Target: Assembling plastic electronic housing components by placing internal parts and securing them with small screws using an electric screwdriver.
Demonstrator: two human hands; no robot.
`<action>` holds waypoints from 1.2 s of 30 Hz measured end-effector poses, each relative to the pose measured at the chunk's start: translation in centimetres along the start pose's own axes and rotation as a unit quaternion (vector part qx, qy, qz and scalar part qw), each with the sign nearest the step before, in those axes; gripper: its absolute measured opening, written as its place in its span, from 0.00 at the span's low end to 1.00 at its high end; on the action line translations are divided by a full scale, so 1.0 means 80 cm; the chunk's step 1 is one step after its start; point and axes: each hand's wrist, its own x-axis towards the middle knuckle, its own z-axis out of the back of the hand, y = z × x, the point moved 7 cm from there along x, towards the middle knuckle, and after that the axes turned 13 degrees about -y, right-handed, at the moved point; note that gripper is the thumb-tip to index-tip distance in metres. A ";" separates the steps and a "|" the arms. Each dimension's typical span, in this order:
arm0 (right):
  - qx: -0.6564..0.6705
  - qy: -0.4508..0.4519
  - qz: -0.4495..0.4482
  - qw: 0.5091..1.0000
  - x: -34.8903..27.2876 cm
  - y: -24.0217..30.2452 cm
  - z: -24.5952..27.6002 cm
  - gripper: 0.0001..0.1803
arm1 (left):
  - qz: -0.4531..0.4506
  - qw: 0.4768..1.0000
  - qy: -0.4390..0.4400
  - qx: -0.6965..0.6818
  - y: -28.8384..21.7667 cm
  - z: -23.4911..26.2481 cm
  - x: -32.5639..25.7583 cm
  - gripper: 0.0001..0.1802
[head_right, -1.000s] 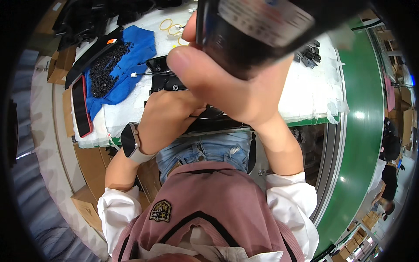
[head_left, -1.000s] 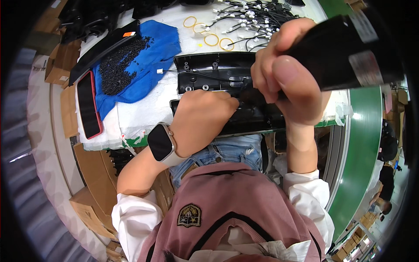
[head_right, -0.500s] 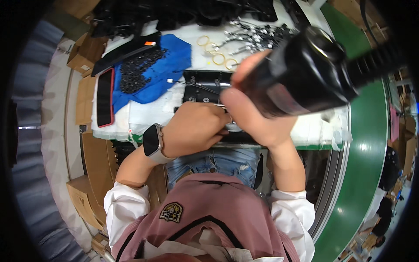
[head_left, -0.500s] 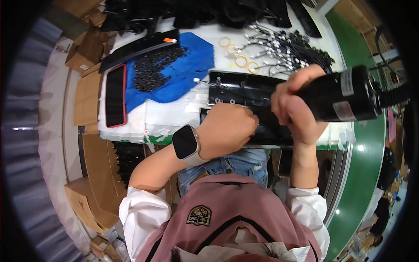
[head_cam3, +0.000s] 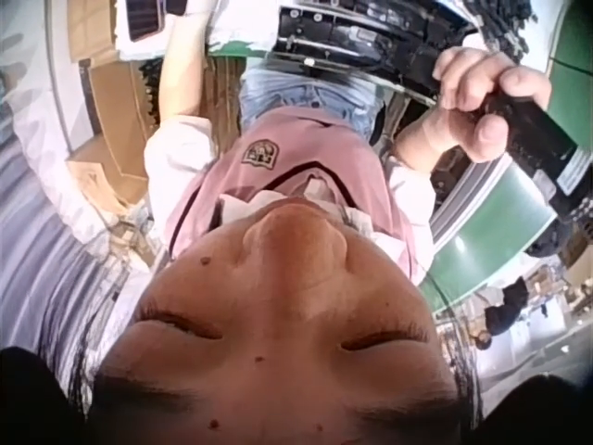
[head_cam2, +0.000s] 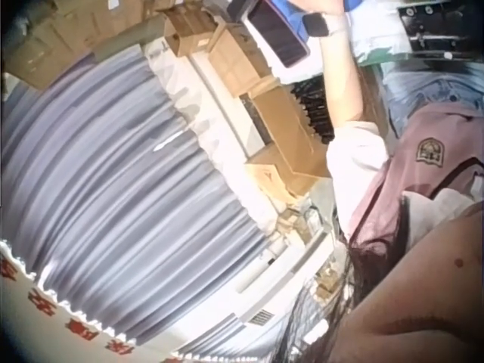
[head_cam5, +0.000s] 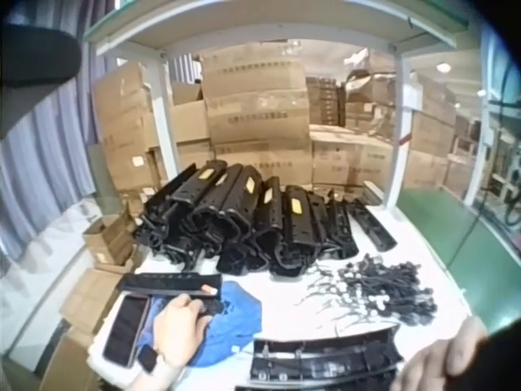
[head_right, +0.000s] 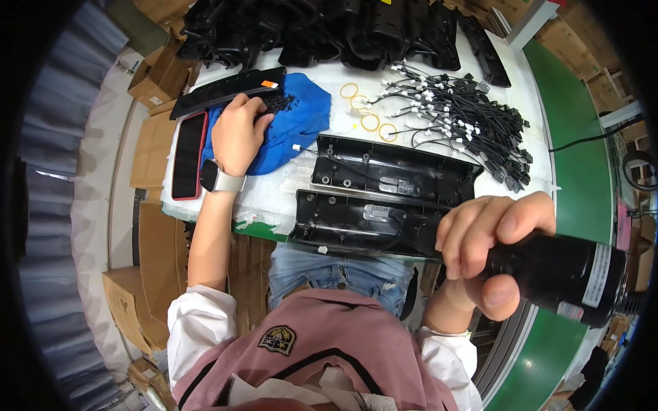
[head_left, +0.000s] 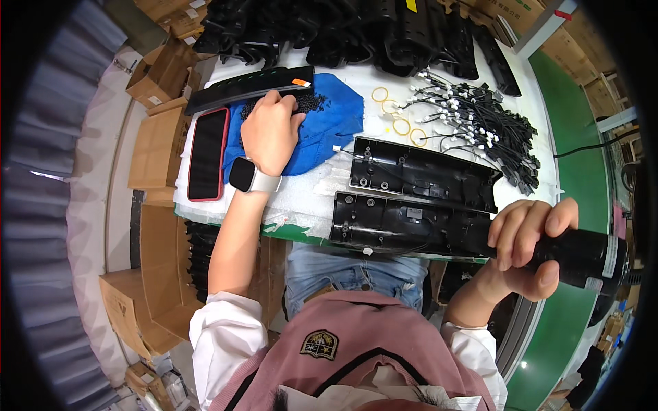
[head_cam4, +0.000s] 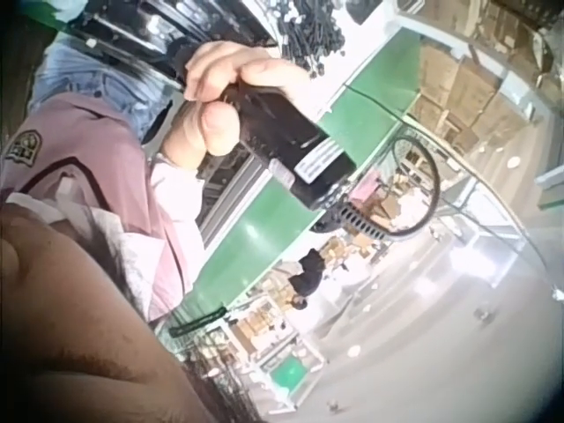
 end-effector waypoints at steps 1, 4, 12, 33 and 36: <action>0.000 -0.001 0.000 1.000 0.001 -0.001 0.000 0.25 | 0.006 1.000 -0.007 -0.027 0.002 -0.001 0.001 0.06; -0.005 0.021 0.005 1.000 0.000 -0.002 -0.001 0.25 | -0.002 0.999 -0.025 -0.028 -0.003 -0.002 0.002 0.06; -0.013 0.003 -0.002 1.000 0.005 -0.004 0.000 0.24 | 0.029 0.995 -0.067 -0.074 0.009 0.006 0.003 0.05; 0.194 -0.012 0.069 0.979 0.007 0.011 0.002 0.20 | 0.082 0.769 0.255 -0.581 -0.159 0.045 -0.069 0.05; 0.181 0.005 0.058 0.982 0.006 0.010 0.001 0.21 | 0.079 0.770 0.253 -0.580 -0.161 0.045 -0.070 0.06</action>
